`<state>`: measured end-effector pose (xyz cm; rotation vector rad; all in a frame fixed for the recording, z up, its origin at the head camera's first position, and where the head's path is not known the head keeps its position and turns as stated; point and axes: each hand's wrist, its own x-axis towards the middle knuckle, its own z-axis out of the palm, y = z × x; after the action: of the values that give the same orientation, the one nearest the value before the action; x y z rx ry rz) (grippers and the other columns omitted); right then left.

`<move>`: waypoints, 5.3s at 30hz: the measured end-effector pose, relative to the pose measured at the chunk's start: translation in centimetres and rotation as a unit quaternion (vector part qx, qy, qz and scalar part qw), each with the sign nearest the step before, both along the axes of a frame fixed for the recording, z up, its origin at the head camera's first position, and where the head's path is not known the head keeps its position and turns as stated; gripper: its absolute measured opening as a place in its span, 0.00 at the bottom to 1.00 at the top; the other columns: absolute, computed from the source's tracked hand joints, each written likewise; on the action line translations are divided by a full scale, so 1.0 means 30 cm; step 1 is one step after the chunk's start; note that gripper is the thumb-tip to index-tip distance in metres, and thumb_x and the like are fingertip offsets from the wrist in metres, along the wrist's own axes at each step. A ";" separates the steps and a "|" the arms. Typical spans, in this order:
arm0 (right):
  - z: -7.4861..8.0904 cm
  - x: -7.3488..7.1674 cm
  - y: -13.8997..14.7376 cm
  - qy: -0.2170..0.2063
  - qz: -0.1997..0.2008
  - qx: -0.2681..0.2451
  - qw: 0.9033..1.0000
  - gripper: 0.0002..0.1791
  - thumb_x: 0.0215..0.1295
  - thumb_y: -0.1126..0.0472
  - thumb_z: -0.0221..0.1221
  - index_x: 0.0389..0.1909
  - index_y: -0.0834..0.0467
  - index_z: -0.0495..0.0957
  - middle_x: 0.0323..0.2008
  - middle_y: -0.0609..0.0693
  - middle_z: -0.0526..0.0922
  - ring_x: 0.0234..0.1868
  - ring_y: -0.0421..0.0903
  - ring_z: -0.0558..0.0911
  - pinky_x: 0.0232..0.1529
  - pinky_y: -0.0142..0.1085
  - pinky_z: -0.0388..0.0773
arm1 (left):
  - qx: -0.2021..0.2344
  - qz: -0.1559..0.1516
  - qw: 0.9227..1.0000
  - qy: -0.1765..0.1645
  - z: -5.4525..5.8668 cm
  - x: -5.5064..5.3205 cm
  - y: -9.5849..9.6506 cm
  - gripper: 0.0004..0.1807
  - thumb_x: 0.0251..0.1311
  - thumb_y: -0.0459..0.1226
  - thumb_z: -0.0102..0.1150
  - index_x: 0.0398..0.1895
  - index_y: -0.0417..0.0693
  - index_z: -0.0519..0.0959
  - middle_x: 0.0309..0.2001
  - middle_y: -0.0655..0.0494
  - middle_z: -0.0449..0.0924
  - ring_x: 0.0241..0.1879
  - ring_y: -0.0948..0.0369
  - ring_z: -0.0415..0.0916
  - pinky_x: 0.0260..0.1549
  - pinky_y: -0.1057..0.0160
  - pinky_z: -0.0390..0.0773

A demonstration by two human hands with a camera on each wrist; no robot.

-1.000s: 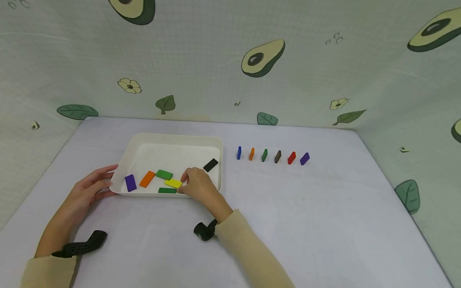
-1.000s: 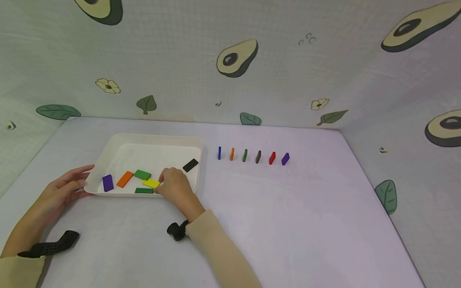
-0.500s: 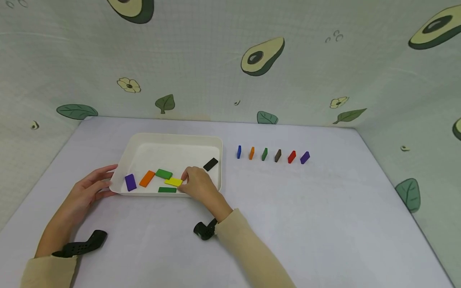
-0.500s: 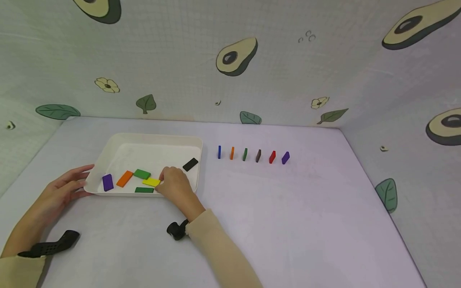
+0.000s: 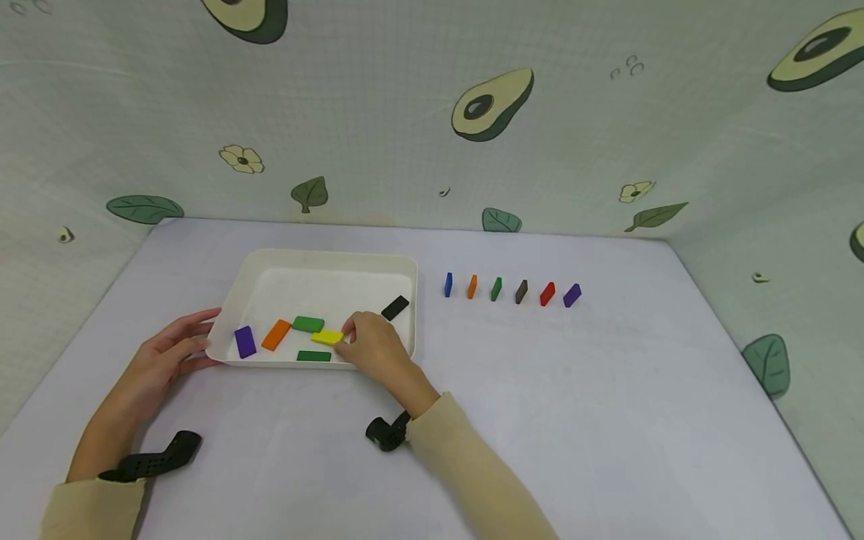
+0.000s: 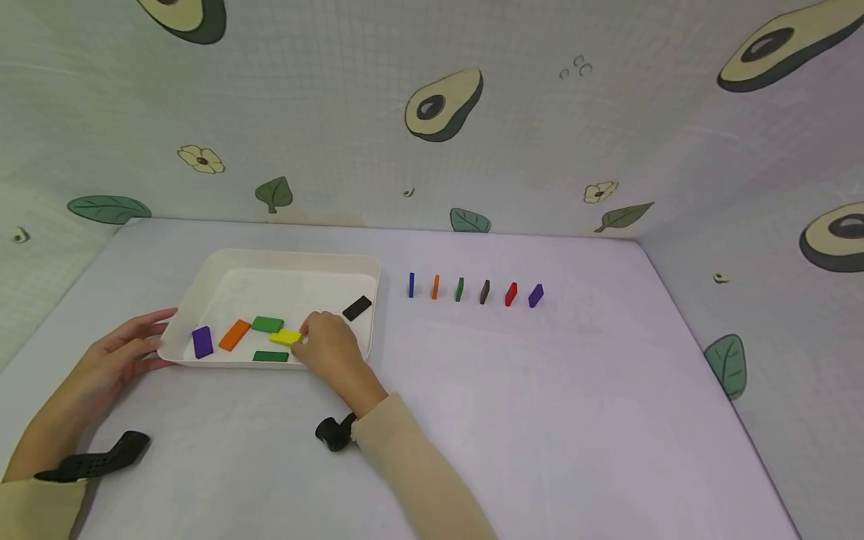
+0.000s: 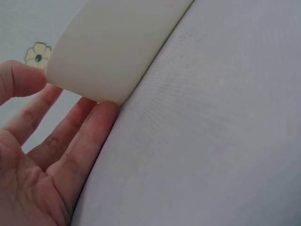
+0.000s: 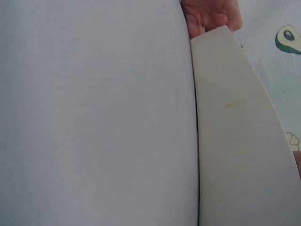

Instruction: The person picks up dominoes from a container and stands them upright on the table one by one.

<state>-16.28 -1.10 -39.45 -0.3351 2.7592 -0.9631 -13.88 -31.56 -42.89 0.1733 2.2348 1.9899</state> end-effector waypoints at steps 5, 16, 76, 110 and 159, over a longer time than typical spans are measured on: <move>0.002 0.004 0.002 0.019 -0.008 -0.025 0.999 0.10 0.57 0.57 0.64 0.37 0.57 0.78 0.24 0.44 0.72 0.24 0.37 0.68 0.23 0.23 0.64 | 0.002 -0.004 1.000 0.004 0.003 -0.001 -0.001 0.23 0.68 0.35 0.47 0.66 0.52 0.64 0.50 0.70 0.73 0.43 0.75 0.77 0.36 0.75 0.80; 0.049 0.018 0.022 0.048 -0.020 -0.069 0.996 0.09 0.56 0.59 0.63 0.37 0.57 0.80 0.27 0.44 0.76 0.26 0.37 0.71 0.25 0.22 0.67 | -0.001 -0.010 1.000 0.009 0.007 -0.002 -0.002 0.24 0.68 0.35 0.46 0.67 0.51 0.63 0.51 0.70 0.73 0.43 0.75 0.77 0.37 0.75 0.79; 0.212 -0.050 0.522 -0.070 -0.050 -0.103 0.991 0.12 0.61 0.64 0.55 0.44 0.65 0.71 0.32 0.58 0.84 0.36 0.57 0.79 0.36 0.35 0.77 | 0.009 -0.011 1.000 0.008 0.007 -0.008 0.000 0.24 0.68 0.35 0.46 0.67 0.51 0.64 0.51 0.70 0.73 0.43 0.75 0.77 0.37 0.75 0.80; 0.102 -0.099 0.485 -0.068 -0.071 0.000 0.995 0.14 0.56 0.63 0.59 0.44 0.61 0.74 0.35 0.53 0.77 0.35 0.46 0.74 0.35 0.33 0.72 | 0.000 -0.003 1.000 -0.003 0.003 -0.008 -0.004 0.24 0.68 0.35 0.47 0.67 0.52 0.64 0.50 0.70 0.73 0.43 0.75 0.77 0.36 0.75 0.79; 0.073 -0.105 0.481 -0.068 -0.070 -0.005 0.995 0.16 0.57 0.62 0.61 0.47 0.58 0.74 0.34 0.52 0.78 0.33 0.45 0.75 0.32 0.32 0.71 | 0.009 -0.013 1.000 0.010 0.011 -0.001 -0.004 0.24 0.68 0.34 0.46 0.67 0.51 0.63 0.51 0.69 0.73 0.43 0.75 0.77 0.37 0.76 0.79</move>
<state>-19.43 13.32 -37.26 -0.0759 2.6826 -0.9932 -13.91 -31.68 -42.57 0.2244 2.2171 2.0043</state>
